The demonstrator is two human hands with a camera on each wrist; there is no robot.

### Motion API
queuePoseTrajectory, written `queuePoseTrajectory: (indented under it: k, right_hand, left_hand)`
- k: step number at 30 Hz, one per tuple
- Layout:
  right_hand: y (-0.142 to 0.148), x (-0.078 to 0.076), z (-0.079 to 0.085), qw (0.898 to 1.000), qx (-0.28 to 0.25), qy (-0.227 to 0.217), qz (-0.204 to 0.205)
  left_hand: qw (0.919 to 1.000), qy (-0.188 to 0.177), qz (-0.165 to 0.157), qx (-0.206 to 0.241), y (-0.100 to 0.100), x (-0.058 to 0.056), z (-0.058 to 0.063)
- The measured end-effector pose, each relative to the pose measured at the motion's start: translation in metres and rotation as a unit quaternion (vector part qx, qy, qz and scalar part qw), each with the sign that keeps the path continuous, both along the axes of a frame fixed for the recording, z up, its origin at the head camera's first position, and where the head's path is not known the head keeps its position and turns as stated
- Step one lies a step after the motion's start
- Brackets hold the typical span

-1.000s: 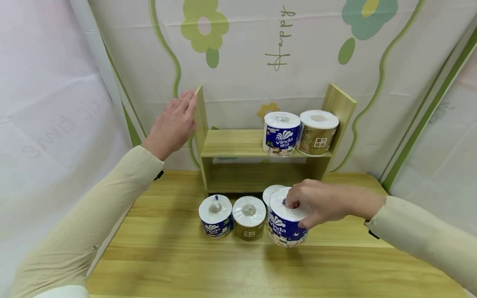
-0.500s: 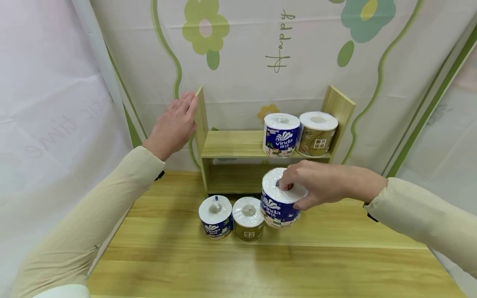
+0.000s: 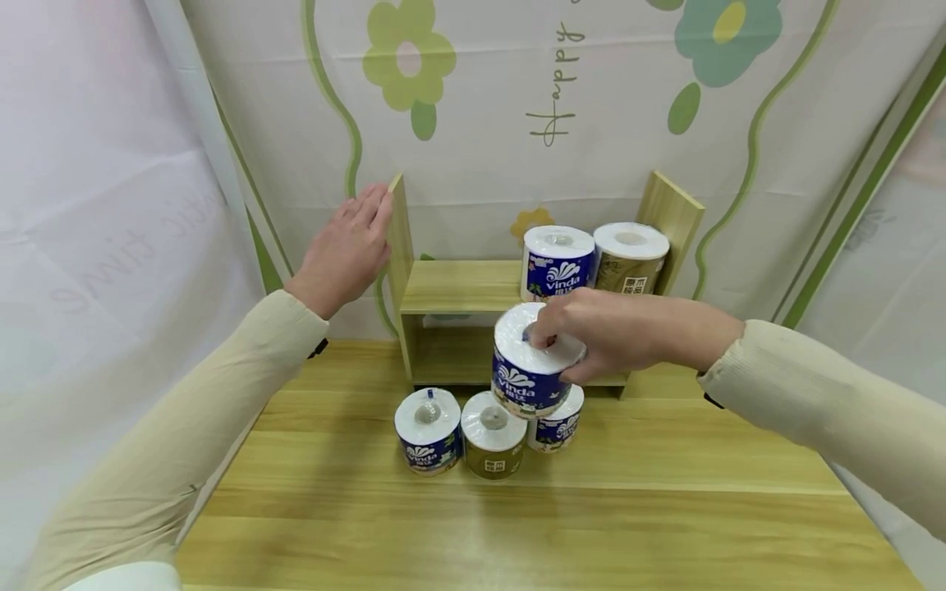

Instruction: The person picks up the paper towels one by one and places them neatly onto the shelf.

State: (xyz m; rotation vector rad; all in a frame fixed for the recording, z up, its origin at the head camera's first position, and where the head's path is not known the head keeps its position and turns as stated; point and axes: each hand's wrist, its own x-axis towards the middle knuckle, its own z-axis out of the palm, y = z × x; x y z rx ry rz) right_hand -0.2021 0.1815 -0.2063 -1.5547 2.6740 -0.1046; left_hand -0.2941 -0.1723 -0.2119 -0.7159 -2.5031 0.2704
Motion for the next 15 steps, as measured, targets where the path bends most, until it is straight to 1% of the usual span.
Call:
queuePoseTrajectory:
  k: [6,15]
  right_hand:
    - [-0.01,-0.01,0.011,1.0,-0.011,0.023,0.017]
    - [-0.02,-0.028,0.022,0.999,-0.021,0.039,0.01]
  left_hand:
    - [1.0,0.003,-0.003,0.004,-0.001,0.0,0.0]
    - [1.0,-0.002,-0.001,0.006,0.0,-0.002,0.0]
